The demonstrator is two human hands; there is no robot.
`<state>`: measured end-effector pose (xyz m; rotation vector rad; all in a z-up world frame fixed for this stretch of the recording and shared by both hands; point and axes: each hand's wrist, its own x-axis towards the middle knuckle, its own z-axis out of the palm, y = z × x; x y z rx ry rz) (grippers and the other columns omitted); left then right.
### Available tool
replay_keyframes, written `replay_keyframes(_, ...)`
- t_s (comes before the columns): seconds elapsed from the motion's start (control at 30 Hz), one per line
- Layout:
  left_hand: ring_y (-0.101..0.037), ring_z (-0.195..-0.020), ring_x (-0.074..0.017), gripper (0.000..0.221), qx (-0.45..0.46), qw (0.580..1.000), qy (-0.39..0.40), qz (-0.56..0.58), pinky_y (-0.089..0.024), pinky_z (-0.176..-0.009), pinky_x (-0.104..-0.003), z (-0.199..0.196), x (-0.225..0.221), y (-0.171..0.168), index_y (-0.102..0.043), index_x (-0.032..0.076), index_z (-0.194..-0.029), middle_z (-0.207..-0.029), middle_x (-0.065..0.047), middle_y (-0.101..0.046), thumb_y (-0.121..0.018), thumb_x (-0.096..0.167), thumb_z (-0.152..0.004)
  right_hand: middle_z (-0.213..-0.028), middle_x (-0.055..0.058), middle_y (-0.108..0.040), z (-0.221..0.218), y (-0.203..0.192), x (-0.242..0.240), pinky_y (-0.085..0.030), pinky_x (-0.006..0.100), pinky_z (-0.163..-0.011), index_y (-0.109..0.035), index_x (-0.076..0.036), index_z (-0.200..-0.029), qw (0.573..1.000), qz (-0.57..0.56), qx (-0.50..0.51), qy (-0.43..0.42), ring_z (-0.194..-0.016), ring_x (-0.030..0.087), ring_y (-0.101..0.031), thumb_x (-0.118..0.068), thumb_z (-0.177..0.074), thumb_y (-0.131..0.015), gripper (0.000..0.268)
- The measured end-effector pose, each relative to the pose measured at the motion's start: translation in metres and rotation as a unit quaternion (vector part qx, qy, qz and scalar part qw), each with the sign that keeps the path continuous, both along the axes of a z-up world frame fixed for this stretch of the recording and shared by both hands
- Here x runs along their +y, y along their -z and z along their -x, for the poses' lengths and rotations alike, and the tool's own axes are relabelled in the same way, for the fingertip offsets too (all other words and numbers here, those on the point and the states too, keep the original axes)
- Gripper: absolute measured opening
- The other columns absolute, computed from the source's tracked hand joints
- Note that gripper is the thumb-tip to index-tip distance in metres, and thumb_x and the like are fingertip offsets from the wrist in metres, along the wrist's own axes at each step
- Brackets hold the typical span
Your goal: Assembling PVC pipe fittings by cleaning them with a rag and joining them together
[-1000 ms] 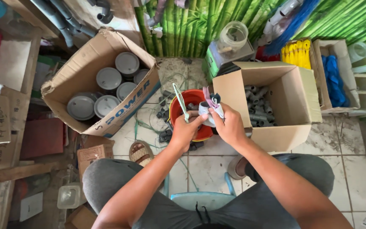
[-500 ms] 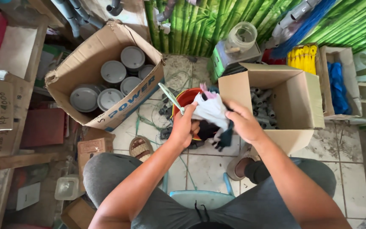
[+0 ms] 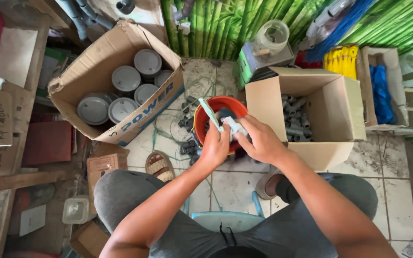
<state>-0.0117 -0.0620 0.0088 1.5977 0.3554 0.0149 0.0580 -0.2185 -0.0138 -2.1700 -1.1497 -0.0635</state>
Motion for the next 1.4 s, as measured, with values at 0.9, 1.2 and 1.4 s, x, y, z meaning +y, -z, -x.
replay_keyframes(0.9,-0.063,-0.114,-0.0508,0.04,0.085,0.991,0.086,-0.058,-0.053,-0.095,-0.059,-0.029,0.021,0.046,-0.051,0.015,-0.135,-0.107,-0.034,-0.07,-0.037,0.035,-0.103,-0.075,0.014,-0.067,0.023,0.024,0.009,-0.056,0.046,-0.063,-0.058,-0.014,-0.123,0.986,0.057,-0.037,0.15,-0.07,0.035,-0.072,-0.038,-0.086,-0.069,0.045)
replay_keyframes(1.2,-0.058,-0.129,-0.0358,0.049,0.124,0.986,0.106,-0.025,-0.046,-0.111,-0.048,-0.026,0.038,0.033,-0.061,0.028,-0.136,-0.124,-0.018,-0.07,-0.042,0.057,-0.101,-0.067,0.022,-0.066,0.011,0.035,-0.001,-0.053,0.052,-0.057,-0.058,-0.003,-0.108,0.994,0.071,0.02,0.08,-0.067,0.045,-0.069,-0.047,-0.091,-0.072,0.049)
replay_keyframes(1.4,-0.07,-0.082,-0.0266,0.042,0.079,0.99,0.077,0.085,-0.064,-0.072,-0.039,-0.029,0.028,0.048,-0.065,0.016,-0.131,-0.095,-0.024,-0.066,-0.055,0.042,-0.1,-0.061,0.016,-0.065,0.003,0.03,0.0,-0.05,0.044,-0.058,-0.064,-0.006,-0.088,0.964,0.029,0.226,0.137,-0.061,0.029,-0.067,-0.036,-0.091,-0.075,0.032)
